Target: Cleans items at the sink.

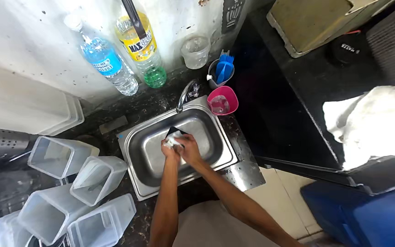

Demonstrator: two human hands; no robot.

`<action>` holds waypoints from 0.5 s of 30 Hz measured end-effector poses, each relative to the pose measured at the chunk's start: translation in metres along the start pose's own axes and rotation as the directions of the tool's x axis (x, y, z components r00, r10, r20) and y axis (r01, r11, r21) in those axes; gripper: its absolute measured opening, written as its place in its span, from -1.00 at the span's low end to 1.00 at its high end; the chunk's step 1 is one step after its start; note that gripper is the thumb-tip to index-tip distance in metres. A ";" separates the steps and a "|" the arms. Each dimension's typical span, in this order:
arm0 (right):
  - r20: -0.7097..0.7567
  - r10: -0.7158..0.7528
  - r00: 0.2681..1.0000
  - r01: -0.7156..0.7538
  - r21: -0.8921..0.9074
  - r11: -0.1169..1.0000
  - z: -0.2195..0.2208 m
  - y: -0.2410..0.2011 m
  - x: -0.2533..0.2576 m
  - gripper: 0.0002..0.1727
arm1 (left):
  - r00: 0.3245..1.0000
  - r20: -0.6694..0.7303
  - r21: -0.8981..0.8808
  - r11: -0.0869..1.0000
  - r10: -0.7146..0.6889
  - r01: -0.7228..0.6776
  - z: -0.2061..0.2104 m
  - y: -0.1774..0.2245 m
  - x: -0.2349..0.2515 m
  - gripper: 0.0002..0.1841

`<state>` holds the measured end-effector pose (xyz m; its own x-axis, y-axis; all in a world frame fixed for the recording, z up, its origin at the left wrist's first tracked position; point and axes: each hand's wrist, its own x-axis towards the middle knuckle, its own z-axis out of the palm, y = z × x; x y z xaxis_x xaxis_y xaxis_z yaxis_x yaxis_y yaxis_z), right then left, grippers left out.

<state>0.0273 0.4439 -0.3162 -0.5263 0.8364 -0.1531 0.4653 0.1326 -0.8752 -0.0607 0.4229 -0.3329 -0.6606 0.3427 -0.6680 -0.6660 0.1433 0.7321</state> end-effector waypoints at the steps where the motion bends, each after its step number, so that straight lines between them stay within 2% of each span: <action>1: -0.010 -0.043 0.999 0.042 -0.003 0.999 0.003 -0.005 -0.010 -0.67 | 1.000 -0.001 -0.028 1.000 -0.010 0.010 -0.002 0.001 0.001 -0.55; 3: -0.094 -0.093 0.991 0.094 0.016 0.995 0.008 -0.005 -0.014 -0.69 | 0.997 0.026 -0.156 0.985 -0.072 0.075 0.000 0.004 -0.004 -0.54; 4: -0.126 -0.051 0.991 0.059 0.060 0.996 0.009 -0.001 -0.007 -0.70 | 0.989 0.048 -0.240 0.959 -0.143 0.150 0.002 0.005 -0.008 -0.51; 5: -0.121 0.056 0.991 -0.039 0.144 0.989 0.007 0.003 0.004 -0.70 | 0.974 0.107 -0.317 0.921 -0.200 0.224 0.001 0.002 -0.011 -0.45; 6: -0.061 0.219 0.974 -0.198 0.247 0.949 0.002 0.006 0.016 -0.68 | 0.960 0.169 -0.360 0.893 -0.223 0.271 -0.001 -0.002 -0.012 -0.39; 7: 0.010 0.357 0.934 -0.336 0.362 0.869 0.000 0.011 0.026 -0.68 | 0.955 0.191 -0.358 0.890 -0.226 0.282 0.000 -0.005 -0.011 -0.34; 8: 0.062 0.430 0.901 -0.409 0.458 0.789 -0.003 0.017 0.030 -0.66 | 0.953 0.211 -0.316 0.907 -0.218 0.278 -0.001 -0.006 -0.010 -0.30; 9: 0.070 0.458 0.886 -0.422 0.531 0.735 -0.005 0.021 0.031 -0.65 | 0.953 0.242 -0.241 0.940 -0.184 0.243 -0.002 -0.005 -0.010 -0.27; 10: 0.040 0.453 0.891 -0.388 0.586 0.711 -0.010 0.027 0.032 -0.65 | 0.952 0.292 -0.141 0.980 -0.094 0.140 -0.003 -0.005 -0.011 -0.34; 11: -0.003 0.428 0.904 -0.338 0.611 0.716 -0.017 0.032 0.032 -0.64 | 0.935 0.352 -0.016 0.999 0.042 -0.039 -0.005 -0.009 -0.010 -0.52; 12: -0.044 0.393 0.919 -0.287 0.608 0.740 -0.026 0.035 0.032 -0.64 | 0.903 0.389 0.137 0.958 0.182 -0.252 -0.007 -0.011 -0.008 -0.47; 13: -0.078 0.338 0.938 -0.234 0.576 0.783 -0.037 0.032 0.033 -0.64 | 0.853 0.433 0.326 0.832 0.291 -0.449 -0.009 -0.010 -0.005 -0.32; 14: -0.114 0.258 0.959 -0.168 0.504 0.847 -0.048 0.027 0.031 -0.66 | 0.797 0.486 0.451 0.679 0.358 -0.579 -0.013 -0.008 -0.004 -0.26; 15: -0.139 0.158 0.978 -0.093 0.388 0.917 -0.060 0.018 0.027 -0.67 | 0.753 0.533 0.503 0.572 0.385 -0.648 -0.017 -0.006 -0.002 -0.25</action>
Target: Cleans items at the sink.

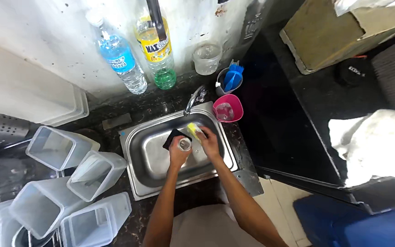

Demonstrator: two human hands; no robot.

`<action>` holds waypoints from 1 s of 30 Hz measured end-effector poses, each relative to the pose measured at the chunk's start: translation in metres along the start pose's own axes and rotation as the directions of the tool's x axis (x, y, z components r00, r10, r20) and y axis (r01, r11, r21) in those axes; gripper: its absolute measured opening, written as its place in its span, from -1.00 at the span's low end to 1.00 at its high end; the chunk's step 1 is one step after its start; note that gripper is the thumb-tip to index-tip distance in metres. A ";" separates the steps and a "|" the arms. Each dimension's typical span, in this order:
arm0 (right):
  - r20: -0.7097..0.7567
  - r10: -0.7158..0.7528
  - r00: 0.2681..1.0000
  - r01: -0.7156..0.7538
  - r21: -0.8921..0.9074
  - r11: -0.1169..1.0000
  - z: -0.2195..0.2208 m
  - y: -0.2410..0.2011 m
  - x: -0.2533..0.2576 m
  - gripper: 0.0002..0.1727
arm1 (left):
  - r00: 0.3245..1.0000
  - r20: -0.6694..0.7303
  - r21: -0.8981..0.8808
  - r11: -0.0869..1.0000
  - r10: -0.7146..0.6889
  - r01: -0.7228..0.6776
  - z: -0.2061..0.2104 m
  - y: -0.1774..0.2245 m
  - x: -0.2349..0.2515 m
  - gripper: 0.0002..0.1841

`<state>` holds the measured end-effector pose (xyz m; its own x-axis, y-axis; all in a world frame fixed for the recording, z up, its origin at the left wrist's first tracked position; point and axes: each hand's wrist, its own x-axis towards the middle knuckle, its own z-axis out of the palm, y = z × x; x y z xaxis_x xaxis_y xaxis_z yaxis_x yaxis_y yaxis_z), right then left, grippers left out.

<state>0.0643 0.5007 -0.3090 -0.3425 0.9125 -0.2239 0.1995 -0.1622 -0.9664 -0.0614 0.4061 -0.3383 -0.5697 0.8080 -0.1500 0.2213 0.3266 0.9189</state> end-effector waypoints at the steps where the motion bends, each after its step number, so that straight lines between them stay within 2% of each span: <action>1: 0.039 -0.101 0.994 0.106 -0.141 0.984 -0.007 -0.013 -0.004 -0.69 | 0.999 0.023 0.058 0.998 0.035 -0.036 -0.004 -0.001 0.002 -0.25; 3: 0.212 -0.249 0.945 0.315 -0.384 0.868 -0.012 -0.034 -0.014 -0.72 | 0.996 0.060 0.096 0.993 0.062 -0.067 -0.008 0.000 0.005 -0.28; 5: 0.465 -0.294 0.835 0.525 -0.513 0.679 -0.009 -0.039 -0.022 -0.77 | 0.993 0.083 0.109 0.989 0.087 -0.096 -0.011 0.001 0.007 -0.34; 7: 0.633 -0.402 0.661 0.740 -0.460 0.491 -0.008 -0.023 -0.020 -0.82 | 0.990 0.113 0.134 0.986 0.081 -0.096 -0.017 -0.001 0.007 -0.36; 8: 0.677 -0.453 0.581 0.803 -0.382 0.458 -0.011 -0.014 -0.017 -0.83 | 0.986 0.144 0.147 0.984 0.083 -0.104 -0.023 -0.003 0.007 -0.36; 9: 0.695 -0.486 0.531 0.826 -0.297 0.479 -0.015 -0.010 -0.014 -0.82 | 0.979 0.183 0.160 0.980 0.091 -0.121 -0.028 -0.005 0.009 -0.38; 10: 0.687 -0.503 0.525 0.808 -0.217 0.547 -0.019 -0.009 -0.013 -0.81 | 0.969 0.219 0.170 0.973 0.114 -0.153 -0.033 -0.007 0.010 -0.42; 12: 0.635 -0.468 0.615 0.683 -0.132 0.719 -0.018 -0.008 -0.016 -0.80 | 0.948 0.238 0.185 0.948 0.211 -0.258 -0.040 -0.010 0.010 -0.47; 14: 0.523 -0.323 0.789 0.461 -0.156 0.874 -0.009 -0.012 -0.020 -0.78 | 0.946 0.231 0.224 0.934 0.228 -0.280 -0.043 -0.003 0.010 -0.43; 16: 0.346 -0.188 0.919 0.269 -0.204 0.941 0.001 -0.015 -0.018 -0.77 | 0.967 0.211 0.294 0.934 0.142 -0.201 -0.039 0.007 0.009 -0.36; 17: 0.266 -0.175 0.948 0.242 -0.247 0.938 0.006 -0.017 -0.016 -0.78 | 0.974 0.195 0.309 0.935 0.116 -0.173 -0.036 0.010 0.009 -0.35; 19: 0.238 -0.185 0.953 0.264 -0.365 0.893 0.015 -0.017 -0.020 -0.80 | 0.981 0.177 0.321 0.937 0.086 -0.140 -0.034 0.011 0.010 -0.38; 23: 0.385 -0.212 0.898 0.404 -0.536 0.741 0.017 -0.007 -0.024 -0.79 | 0.960 0.269 0.410 0.892 0.083 -0.192 -0.035 0.016 0.018 -0.46; 27: 0.458 -0.148 0.877 0.449 -0.669 0.592 0.026 -0.004 -0.026 -0.79 | 0.933 0.360 0.524 0.822 0.023 -0.222 -0.029 0.021 0.017 -0.49; 28: 0.447 -0.110 0.888 0.410 -0.661 0.628 0.026 -0.003 -0.026 -0.80 | 0.925 0.380 0.530 0.812 0.031 -0.245 -0.028 0.019 0.016 -0.50; 30: 0.388 -0.024 0.921 0.237 -0.511 0.827 0.021 0.005 -0.016 -0.78 | 0.899 0.437 0.478 0.837 0.036 -0.266 -0.030 0.018 0.019 -0.43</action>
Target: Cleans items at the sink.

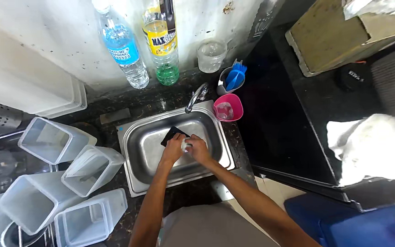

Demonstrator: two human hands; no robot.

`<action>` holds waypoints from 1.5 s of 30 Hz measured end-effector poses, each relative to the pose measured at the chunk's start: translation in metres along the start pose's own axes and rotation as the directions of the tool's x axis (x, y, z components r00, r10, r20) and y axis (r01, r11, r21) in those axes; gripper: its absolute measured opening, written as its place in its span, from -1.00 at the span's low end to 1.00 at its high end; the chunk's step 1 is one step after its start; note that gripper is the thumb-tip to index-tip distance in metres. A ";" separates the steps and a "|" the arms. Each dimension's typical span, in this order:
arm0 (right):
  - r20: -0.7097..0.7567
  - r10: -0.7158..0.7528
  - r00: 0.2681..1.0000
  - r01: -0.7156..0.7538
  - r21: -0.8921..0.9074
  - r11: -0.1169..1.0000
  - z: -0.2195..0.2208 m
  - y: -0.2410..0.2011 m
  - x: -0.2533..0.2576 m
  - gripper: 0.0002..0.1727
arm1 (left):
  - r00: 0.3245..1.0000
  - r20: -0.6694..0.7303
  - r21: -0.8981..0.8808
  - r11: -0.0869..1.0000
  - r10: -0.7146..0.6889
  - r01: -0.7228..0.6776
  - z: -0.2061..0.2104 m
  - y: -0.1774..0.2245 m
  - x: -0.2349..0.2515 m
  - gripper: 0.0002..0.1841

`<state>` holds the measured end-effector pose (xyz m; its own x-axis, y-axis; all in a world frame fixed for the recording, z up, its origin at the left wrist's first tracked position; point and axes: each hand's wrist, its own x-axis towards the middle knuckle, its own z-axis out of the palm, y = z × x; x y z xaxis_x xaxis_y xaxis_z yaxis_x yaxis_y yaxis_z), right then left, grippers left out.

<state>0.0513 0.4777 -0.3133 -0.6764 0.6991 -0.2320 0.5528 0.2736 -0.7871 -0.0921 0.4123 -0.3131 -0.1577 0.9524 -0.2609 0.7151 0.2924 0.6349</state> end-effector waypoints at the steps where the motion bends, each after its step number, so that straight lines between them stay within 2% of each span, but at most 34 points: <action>1: -0.022 0.024 0.999 -0.020 0.150 0.989 0.001 0.011 0.001 -0.75 | 1.000 0.031 -0.117 0.993 0.000 0.003 -0.002 -0.002 -0.002 -0.35; 3: -0.082 -0.061 0.995 0.082 0.278 0.957 -0.002 0.027 -0.002 -0.68 | 0.996 0.071 -0.519 0.851 -0.053 0.082 -0.010 -0.007 -0.006 -0.19; 5: -0.051 -0.228 0.972 0.233 0.172 0.957 -0.012 0.026 -0.008 -0.56 | 0.966 0.135 -0.810 0.537 -0.220 0.236 -0.015 -0.006 -0.005 -0.39; 6: 0.008 -0.331 0.944 0.330 0.064 0.942 -0.014 0.025 -0.014 -0.53 | 0.921 0.201 -0.868 0.376 -0.333 0.325 -0.016 -0.003 -0.006 -0.53; 7: 0.056 -0.443 0.895 0.446 -0.049 0.894 -0.014 0.025 -0.016 -0.55 | 0.869 0.258 -0.884 0.260 -0.422 0.388 -0.019 0.001 -0.005 -0.50; 9: 0.064 -0.606 0.793 0.604 -0.209 0.769 -0.009 0.027 -0.015 -0.61 | 0.820 0.289 -0.908 0.129 -0.495 0.398 -0.019 0.002 -0.003 -0.50; 10: 0.040 -0.636 0.770 0.624 -0.252 0.740 -0.006 0.025 -0.013 -0.63 | 0.815 0.250 -0.927 0.112 -0.523 0.357 -0.018 0.002 -0.001 -0.57; 11: 0.001 -0.635 0.773 0.611 -0.272 0.744 -0.001 0.021 -0.011 -0.65 | 0.812 0.166 -0.947 0.140 -0.560 0.291 -0.014 0.003 0.002 -0.63; 13: -0.130 -0.515 0.847 0.485 -0.207 0.850 0.014 0.012 -0.008 -0.71 | 0.807 -0.098 -0.931 0.340 -0.582 0.132 -0.003 0.008 0.005 -0.69; 15: -0.274 -0.140 0.952 0.184 0.145 0.972 0.033 -0.007 -0.010 -0.75 | 0.789 -0.343 -0.821 0.571 -0.510 0.013 0.008 0.012 0.003 -0.73; 16: -0.250 0.132 0.959 -0.012 0.431 0.902 0.036 -0.020 -0.010 -0.75 | 0.786 -0.428 -0.776 0.628 -0.446 -0.065 0.013 0.009 0.001 -0.75; 17: -0.112 0.378 0.919 -0.194 0.707 0.681 0.032 -0.033 -0.006 -0.77 | 0.784 -0.497 -0.747 0.643 -0.372 -0.169 0.017 0.003 0.002 -0.76; 18: 0.093 0.530 0.843 -0.335 0.862 0.381 0.025 -0.042 -0.003 -0.79 | 0.784 -0.537 -0.744 0.614 -0.313 -0.264 0.019 -0.002 0.001 -0.77; 19: 0.268 0.569 0.777 -0.414 0.899 0.142 0.018 -0.046 -0.001 -0.78 | 0.795 -0.535 -0.772 0.547 -0.286 -0.323 0.020 -0.007 -0.001 -0.77; 20: 0.343 0.550 0.761 -0.432 0.901 0.036 0.014 -0.047 -0.002 -0.77 | 0.821 -0.496 -0.820 0.466 -0.284 -0.334 0.017 -0.012 -0.004 -0.76; 21: 0.309 0.505 0.806 -0.402 0.912 0.083 0.013 -0.044 -0.005 -0.77 | 0.865 -0.423 -0.870 0.385 -0.268 -0.306 0.012 -0.016 -0.008 -0.75; 22: 0.193 0.421 0.886 -0.323 0.909 0.264 0.013 -0.037 -0.009 -0.77 | 0.915 -0.337 -0.911 0.322 -0.222 -0.257 0.003 -0.021 -0.011 -0.71; 23: 0.047 0.273 0.961 -0.191 0.826 0.530 0.013 -0.027 -0.011 -0.74 | 0.954 -0.244 -0.935 0.304 -0.173 -0.184 -0.008 -0.024 -0.013 -0.60; 24: -0.064 0.063 0.996 -0.008 0.635 0.772 0.012 -0.016 -0.013 -0.70 | 0.980 -0.144 -0.939 0.331 -0.138 -0.091 -0.019 -0.024 -0.016 -0.49; 25: -0.108 -0.156 0.982 0.187 0.393 0.901 0.008 -0.009 -0.014 -0.68 | 0.986 -0.050 -0.924 0.382 -0.156 0.013 -0.027 -0.021 -0.018 -0.48; 27: -0.089 -0.458 0.885 0.460 0.009 0.888 0.004 -0.002 -0.013 -0.68 | 0.926 0.092 -0.828 0.488 -0.366 0.276 -0.040 -0.002 -0.015 -0.57; 28: -0.115 -0.519 0.847 0.512 -0.086 0.855 0.006 0.000 -0.014 -0.68 | 0.879 0.082 -0.761 0.540 -0.469 0.360 -0.038 0.006 -0.013 -0.56; 29: -0.185 -0.504 0.843 0.494 -0.104 0.863 0.011 0.000 -0.015 -0.72 | 0.840 0.020 -0.705 0.588 -0.543 0.397 -0.034 0.012 -0.010 -0.53; 30: -0.258 -0.395 0.882 0.399 -0.037 0.916 0.015 -0.005 -0.015 -0.73 | 0.813 -0.074 -0.659 0.640 -0.578 0.395 -0.030 0.017 -0.008 -0.50; 31: -0.277 -0.197 0.941 0.239 0.127 0.963 0.016 -0.015 -0.014 -0.67 | 0.802 -0.174 -0.619 0.697 -0.571 0.362 -0.026 0.021 -0.007 -0.50; 32: -0.247 0.015 0.969 0.068 0.325 0.943 0.015 -0.025 -0.012 -0.63 | 0.806 -0.265 -0.581 0.755 -0.530 0.305 -0.022 0.024 -0.009 -0.53; 33: -0.174 0.193 0.966 -0.075 0.525 0.848 0.015 -0.030 -0.011 -0.65 | 0.818 -0.358 -0.538 0.815 -0.451 0.214 -0.015 0.023 -0.013 -0.57; 35: 0.108 0.432 0.895 -0.343 0.786 0.514 0.010 -0.036 -0.011 -0.78 | 0.850 -0.495 -0.410 0.911 -0.182 -0.044 0.000 0.011 -0.023 -0.62; 37: 0.448 0.517 0.729 -0.595 0.788 0.156 -0.002 -0.039 -0.008 -0.79 | 0.847 -0.525 -0.283 0.921 0.085 -0.268 0.006 -0.008 -0.028 -0.61; 38: 0.552 0.505 0.664 -0.656 0.754 0.039 -0.006 -0.037 -0.006 -0.78 | 0.835 -0.519 -0.237 0.908 0.182 -0.346 0.006 -0.014 -0.030 -0.63; 39: 0.602 0.487 0.633 -0.686 0.728 -0.008 -0.009 -0.033 -0.004 -0.77 | 0.835 -0.491 -0.214 0.895 0.247 -0.391 0.003 -0.018 -0.031 -0.66; 41: 0.611 0.454 0.649 -0.712 0.697 0.080 -0.017 -0.026 0.004 -0.77 | 0.888 -0.362 -0.212 0.902 0.285 -0.376 -0.008 -0.020 -0.034 -0.64; 43: 0.559 0.434 0.706 -0.702 0.635 0.324 -0.024 -0.024 0.009 -0.75 | 0.933 -0.229 -0.198 0.925 0.278 -0.324 -0.019 -0.021 -0.037 -0.46; 45: 0.503 0.401 0.765 -0.643 0.577 0.503 -0.034 -0.023 0.011 -0.75 | 0.961 -0.125 -0.175 0.948 0.246 -0.265 -0.026 -0.023 -0.038 -0.31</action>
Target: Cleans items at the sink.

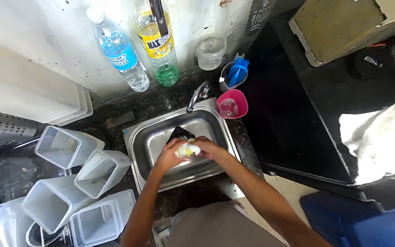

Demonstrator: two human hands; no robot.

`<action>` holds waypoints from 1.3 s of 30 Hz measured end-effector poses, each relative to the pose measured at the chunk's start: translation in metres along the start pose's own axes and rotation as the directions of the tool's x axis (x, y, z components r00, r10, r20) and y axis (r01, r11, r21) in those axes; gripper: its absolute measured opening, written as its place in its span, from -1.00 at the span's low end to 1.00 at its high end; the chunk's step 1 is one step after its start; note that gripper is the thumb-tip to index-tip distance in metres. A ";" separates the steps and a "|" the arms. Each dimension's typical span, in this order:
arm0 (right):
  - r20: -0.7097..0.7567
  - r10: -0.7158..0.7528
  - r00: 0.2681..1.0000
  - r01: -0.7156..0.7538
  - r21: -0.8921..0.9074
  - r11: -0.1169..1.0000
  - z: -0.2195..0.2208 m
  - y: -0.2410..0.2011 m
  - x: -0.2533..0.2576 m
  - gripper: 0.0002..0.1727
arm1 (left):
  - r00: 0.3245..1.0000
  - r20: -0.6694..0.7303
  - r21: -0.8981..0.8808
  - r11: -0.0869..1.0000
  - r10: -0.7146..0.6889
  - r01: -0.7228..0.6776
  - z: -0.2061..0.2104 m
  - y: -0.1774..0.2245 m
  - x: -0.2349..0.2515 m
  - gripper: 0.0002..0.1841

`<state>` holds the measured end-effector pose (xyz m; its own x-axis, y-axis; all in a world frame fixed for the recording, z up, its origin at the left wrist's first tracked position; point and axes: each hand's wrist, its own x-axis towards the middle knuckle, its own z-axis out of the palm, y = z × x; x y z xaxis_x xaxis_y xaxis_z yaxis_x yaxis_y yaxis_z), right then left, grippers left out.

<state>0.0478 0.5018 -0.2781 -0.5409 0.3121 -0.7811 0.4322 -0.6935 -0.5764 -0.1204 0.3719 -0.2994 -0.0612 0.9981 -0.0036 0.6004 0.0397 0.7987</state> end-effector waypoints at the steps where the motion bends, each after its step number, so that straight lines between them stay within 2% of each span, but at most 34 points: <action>1: -0.010 -0.060 0.998 0.059 -0.086 0.995 -0.006 -0.003 -0.002 -0.77 | 0.999 0.006 0.010 0.999 -0.045 0.045 -0.002 -0.002 0.000 -0.29; 3: -0.029 -0.174 0.984 0.158 -0.285 0.945 -0.021 -0.010 -0.003 -0.72 | 0.976 -0.067 -0.069 0.977 -0.208 0.203 -0.002 -0.013 -0.005 -0.32; 4: -0.048 -0.208 0.977 0.176 -0.370 0.912 -0.030 -0.013 -0.002 -0.66 | 0.933 -0.131 -0.225 0.927 -0.334 0.300 0.000 -0.020 -0.009 -0.36; 5: -0.071 -0.237 0.969 0.187 -0.422 0.887 -0.039 -0.014 0.001 -0.62 | 0.860 -0.177 -0.459 0.813 -0.479 0.358 0.005 -0.026 -0.011 -0.42; 6: -0.084 -0.253 0.964 0.194 -0.429 0.882 -0.044 -0.011 0.005 -0.60 | 0.769 -0.178 -0.689 0.636 -0.614 0.348 0.012 -0.029 -0.012 -0.50; 7: -0.092 -0.259 0.962 0.200 -0.410 0.890 -0.046 -0.005 0.008 -0.60 | 0.680 -0.123 -0.853 0.428 -0.723 0.300 0.019 -0.027 -0.009 -0.56; 8: -0.099 -0.265 0.959 0.211 -0.370 0.905 -0.041 0.001 0.011 -0.62 | 0.610 -0.047 -0.936 0.248 -0.791 0.250 0.025 -0.024 -0.003 -0.58; 9: -0.098 -0.280 0.955 0.234 -0.332 0.914 -0.032 0.009 0.013 -0.60 | 0.560 0.018 -0.969 0.124 -0.828 0.215 0.033 -0.018 0.002 -0.53; 11: -0.072 -0.387 0.919 0.351 -0.296 0.888 -0.006 0.031 0.021 -0.52 | 0.512 0.105 -0.988 -0.029 -0.853 0.154 0.048 -0.007 0.013 -0.44; 13: -0.058 -0.527 0.848 0.482 -0.332 0.811 0.019 0.057 0.030 -0.39 | 0.521 0.140 -0.990 -0.122 -0.842 0.069 0.059 0.004 0.023 -0.42; 16: -0.078 -0.708 0.702 0.620 -0.423 0.661 0.037 0.083 0.037 -0.30 | 0.569 0.161 -0.983 -0.182 -0.807 0.020 0.066 0.023 0.031 -0.35; 17: -0.093 -0.722 0.685 0.623 -0.439 0.647 0.034 0.084 0.040 -0.31 | 0.568 0.171 -0.982 -0.183 -0.805 0.036 0.067 0.032 0.031 -0.39; 19: -0.121 -0.702 0.702 0.601 -0.429 0.675 0.024 0.073 0.044 -0.32 | 0.551 0.179 -0.983 -0.173 -0.815 0.063 0.067 0.045 0.032 -0.53; 21: -0.109 -0.703 0.703 0.608 -0.421 0.673 0.026 0.069 0.041 -0.35 | 0.526 0.158 -0.985 -0.169 -0.836 0.028 0.063 0.045 0.035 -0.61; 22: -0.077 -0.735 0.674 0.636 -0.446 0.630 0.030 0.070 0.038 -0.39 | 0.516 0.163 -0.982 -0.191 -0.841 -0.002 0.059 0.045 0.038 -0.59; 25: 0.146 -0.826 0.545 0.762 -0.498 0.415 0.021 0.076 0.023 -0.53 | 0.562 0.231 -0.950 -0.310 -0.794 -0.048 0.045 0.044 0.037 -0.49; 26: 0.204 -0.827 0.524 0.777 -0.512 0.366 0.012 0.074 0.024 -0.57 | 0.568 0.257 -0.941 -0.336 -0.782 -0.037 0.043 0.044 0.034 -0.49; 30: 0.223 -0.803 0.553 0.745 -0.563 0.357 0.001 0.072 0.024 -0.59 | 0.537 0.281 -0.939 -0.344 -0.795 -0.018 0.050 0.042 0.031 -0.50; 31: 0.246 -0.802 0.544 0.756 -0.557 0.342 0.005 0.076 0.019 -0.61 | 0.554 0.284 -0.935 -0.355 -0.783 -0.022 0.049 0.035 0.031 -0.47; 32: 0.286 -0.797 0.533 0.773 -0.549 0.320 0.007 0.078 0.015 -0.64 | 0.601 0.284 -0.929 -0.370 -0.747 -0.022 0.047 0.025 0.028 -0.43; 34: 0.311 -0.781 0.541 0.752 -0.596 0.283 -0.002 0.074 0.014 -0.63 | 0.620 0.274 -0.937 -0.349 -0.735 0.001 0.043 0.022 0.027 -0.44; 36: 0.201 -0.797 0.569 0.652 -0.701 0.289 -0.023 0.057 0.014 -0.62 | 0.646 0.298 -0.920 -0.391 -0.703 -0.001 0.046 0.032 0.028 -0.50; 39: -0.048 -0.861 0.507 0.453 -0.835 0.314 -0.063 0.019 0.000 -0.62 | 0.713 0.355 -0.851 -0.525 -0.604 -0.021 0.053 0.037 0.032 -0.47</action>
<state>0.1019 0.5296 -0.3047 -0.6111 0.7866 0.0886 0.4929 0.4658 -0.7349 -0.0584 0.4074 -0.3021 -0.1234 0.7045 -0.6989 -0.9923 -0.0817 0.0928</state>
